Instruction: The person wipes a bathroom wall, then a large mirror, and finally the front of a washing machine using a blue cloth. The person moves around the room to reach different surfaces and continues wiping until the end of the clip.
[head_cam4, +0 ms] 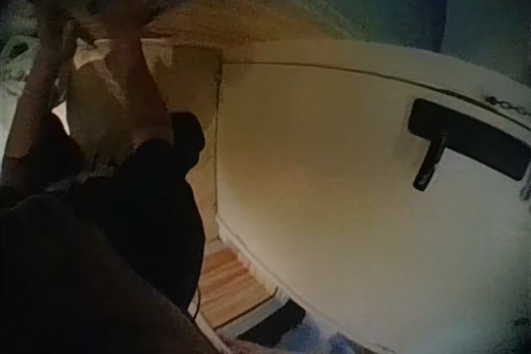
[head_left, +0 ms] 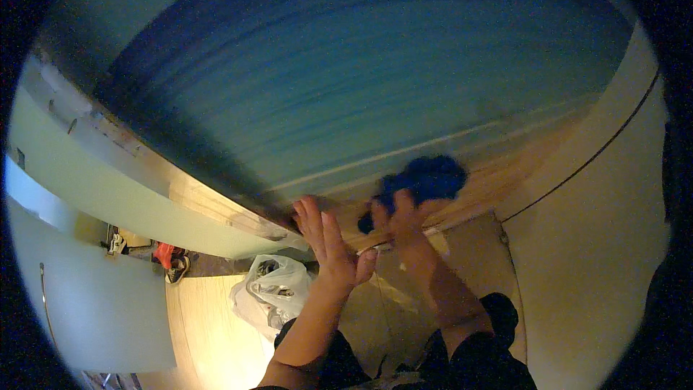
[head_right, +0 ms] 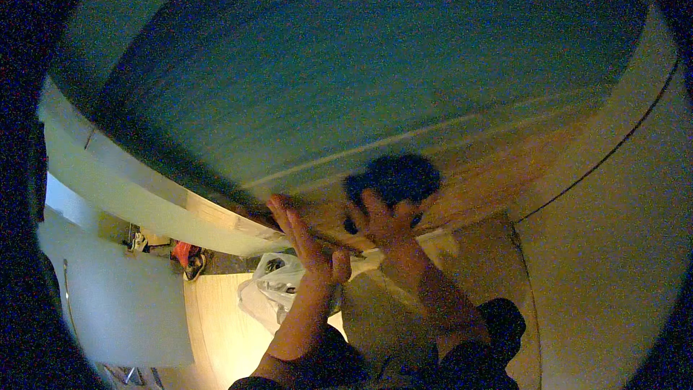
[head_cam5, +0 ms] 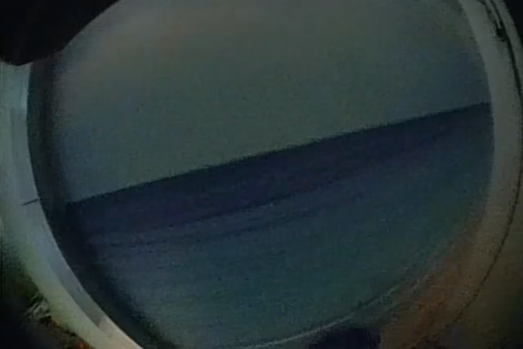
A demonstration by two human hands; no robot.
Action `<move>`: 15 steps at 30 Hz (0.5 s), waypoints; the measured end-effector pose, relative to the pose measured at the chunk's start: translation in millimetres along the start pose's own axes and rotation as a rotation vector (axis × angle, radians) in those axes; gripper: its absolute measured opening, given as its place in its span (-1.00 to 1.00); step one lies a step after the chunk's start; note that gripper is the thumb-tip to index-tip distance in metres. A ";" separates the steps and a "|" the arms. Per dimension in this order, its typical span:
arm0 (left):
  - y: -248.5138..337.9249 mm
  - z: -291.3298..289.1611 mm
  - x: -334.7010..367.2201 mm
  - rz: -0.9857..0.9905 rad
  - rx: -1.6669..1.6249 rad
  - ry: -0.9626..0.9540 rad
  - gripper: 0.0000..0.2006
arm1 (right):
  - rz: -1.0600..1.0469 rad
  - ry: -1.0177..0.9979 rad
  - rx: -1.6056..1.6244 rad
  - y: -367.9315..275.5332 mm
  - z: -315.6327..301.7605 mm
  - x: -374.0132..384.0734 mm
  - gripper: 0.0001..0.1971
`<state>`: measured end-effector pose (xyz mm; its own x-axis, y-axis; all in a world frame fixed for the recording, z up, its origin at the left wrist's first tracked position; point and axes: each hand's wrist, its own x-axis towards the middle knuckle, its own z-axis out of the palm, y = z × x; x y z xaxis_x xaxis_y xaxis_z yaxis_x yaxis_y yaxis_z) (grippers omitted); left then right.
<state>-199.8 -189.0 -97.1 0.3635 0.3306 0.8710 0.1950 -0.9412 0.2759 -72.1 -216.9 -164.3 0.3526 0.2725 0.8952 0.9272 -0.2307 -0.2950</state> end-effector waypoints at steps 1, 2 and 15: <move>-1.2 0.6 -6.6 -0.006 -0.009 0.043 -0.25 | 0.106 -0.106 -0.004 -13.2 3.6 -10.2 -0.65; -1.8 1.2 -14.8 -0.010 -0.020 0.085 -0.26 | 0.028 -0.079 0.019 -20.3 7.7 -13.7 -0.66; -12.0 -3.8 -25.1 0.070 0.042 0.214 -0.28 | -0.396 0.093 0.087 -89.4 -41.4 120.9 -0.74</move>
<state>-214.8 -186.3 -120.7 0.1767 0.2381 0.9550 0.2151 -0.9562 0.1986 -117.5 -202.1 -15.8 -0.0431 0.2376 0.9704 0.9975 -0.0436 0.0550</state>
